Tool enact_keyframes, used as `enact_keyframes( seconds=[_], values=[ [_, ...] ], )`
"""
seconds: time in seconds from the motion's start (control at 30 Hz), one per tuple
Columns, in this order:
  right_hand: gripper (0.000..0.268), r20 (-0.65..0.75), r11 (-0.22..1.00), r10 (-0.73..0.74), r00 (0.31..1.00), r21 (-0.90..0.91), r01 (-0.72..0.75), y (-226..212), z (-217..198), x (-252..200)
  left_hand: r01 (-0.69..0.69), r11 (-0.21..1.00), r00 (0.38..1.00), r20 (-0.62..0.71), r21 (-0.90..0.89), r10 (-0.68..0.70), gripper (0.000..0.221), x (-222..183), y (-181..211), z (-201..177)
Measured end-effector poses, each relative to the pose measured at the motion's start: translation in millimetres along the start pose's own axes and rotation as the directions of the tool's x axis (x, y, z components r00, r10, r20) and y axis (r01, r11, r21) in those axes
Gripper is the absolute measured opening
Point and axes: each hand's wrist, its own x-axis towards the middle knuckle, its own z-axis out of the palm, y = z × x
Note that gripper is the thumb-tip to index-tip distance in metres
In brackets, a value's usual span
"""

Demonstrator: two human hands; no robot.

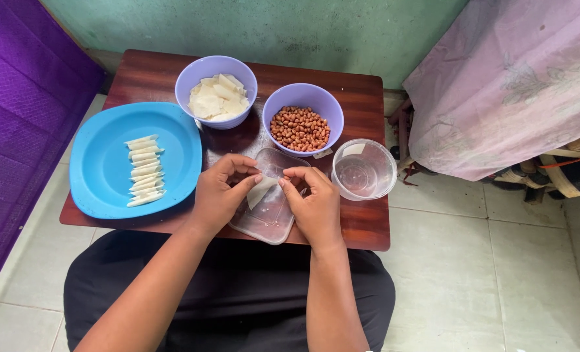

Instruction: The person is manually wrapping peanuts into small pieces of dough to create nut rolls.

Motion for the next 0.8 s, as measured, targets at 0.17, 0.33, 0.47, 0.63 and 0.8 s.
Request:
enact_keyframes(
  seconds=[0.17,0.33,0.47,0.63,0.8],
  values=[
    [0.011,0.002,0.994,-0.106,0.994,-0.015,0.106,-2.6,1.9,-0.4,-0.012,1.0,1.0,0.004,0.001,0.012,0.024,-1.2,-4.4,0.0],
    [0.014,0.03,0.986,-0.163,0.986,-0.038,0.164,-3.8,5.4,-3.0,-0.019,1.0,1.0,-0.012,-0.022,0.019,0.023,-3.7,-2.3,-1.9],
    [0.015,0.037,0.979,-0.194,0.98,-0.06,0.196,-3.8,4.9,-3.1,-0.037,0.999,0.999,0.011,-0.015,0.038,0.022,-5.0,1.9,-3.5],
    [0.012,-0.011,0.996,-0.072,0.997,-0.058,0.071,1.0,4.4,-2.7,-0.047,0.999,0.999,-0.009,-0.025,0.047,0.022,-6.0,-1.9,-3.2],
    [0.011,0.003,0.997,-0.051,0.999,-0.065,0.051,-4.5,4.2,-1.5,-0.029,0.999,1.0,0.006,-0.031,0.029,0.022,-6.8,0.7,-4.5]
  ],
)
